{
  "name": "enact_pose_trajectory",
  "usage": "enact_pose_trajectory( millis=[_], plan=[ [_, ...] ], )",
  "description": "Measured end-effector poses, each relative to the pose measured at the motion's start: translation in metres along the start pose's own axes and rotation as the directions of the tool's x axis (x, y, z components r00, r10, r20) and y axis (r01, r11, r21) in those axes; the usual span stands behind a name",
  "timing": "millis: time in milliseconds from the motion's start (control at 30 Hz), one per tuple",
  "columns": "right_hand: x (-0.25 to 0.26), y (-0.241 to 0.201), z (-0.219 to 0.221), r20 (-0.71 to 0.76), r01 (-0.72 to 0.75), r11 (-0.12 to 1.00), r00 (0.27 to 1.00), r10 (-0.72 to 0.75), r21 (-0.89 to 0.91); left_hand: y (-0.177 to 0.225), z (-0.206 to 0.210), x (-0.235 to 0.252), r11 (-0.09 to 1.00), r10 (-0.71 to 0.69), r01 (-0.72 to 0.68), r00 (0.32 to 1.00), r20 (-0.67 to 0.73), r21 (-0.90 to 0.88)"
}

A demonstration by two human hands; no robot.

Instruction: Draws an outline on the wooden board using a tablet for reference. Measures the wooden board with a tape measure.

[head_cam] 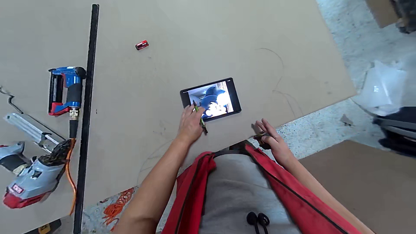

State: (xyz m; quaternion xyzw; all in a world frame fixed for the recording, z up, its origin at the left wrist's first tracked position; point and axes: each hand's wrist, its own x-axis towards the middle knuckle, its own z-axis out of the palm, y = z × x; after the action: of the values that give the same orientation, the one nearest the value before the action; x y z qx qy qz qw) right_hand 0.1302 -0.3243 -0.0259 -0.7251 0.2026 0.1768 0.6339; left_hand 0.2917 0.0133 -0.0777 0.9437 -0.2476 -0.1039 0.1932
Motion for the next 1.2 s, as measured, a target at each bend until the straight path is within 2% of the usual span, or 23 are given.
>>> enact_pose_trajectory(
  millis=[133, 433, 1200],
  plan=[
    [-0.036, 0.012, -0.022, -0.05, -0.032, 0.999, 0.998, 0.03, -0.031, -0.006, 0.001, 0.009, 0.999, 0.046, -0.045, 0.999, -0.023, 0.021],
    [-0.079, 0.042, -0.039, -0.109, -0.114, 0.992, 0.988, 0.108, -0.046, -0.005, 0.001, 0.006, 1.0, 0.006, -0.005, 0.999, -0.04, 0.012],
    [-0.073, 0.041, -0.047, -0.095, -0.119, 0.993, 0.989, 0.117, -0.02, -0.001, -0.002, 0.005, 1.0, -0.015, 0.015, 0.999, -0.045, 0.017]
  ],
)
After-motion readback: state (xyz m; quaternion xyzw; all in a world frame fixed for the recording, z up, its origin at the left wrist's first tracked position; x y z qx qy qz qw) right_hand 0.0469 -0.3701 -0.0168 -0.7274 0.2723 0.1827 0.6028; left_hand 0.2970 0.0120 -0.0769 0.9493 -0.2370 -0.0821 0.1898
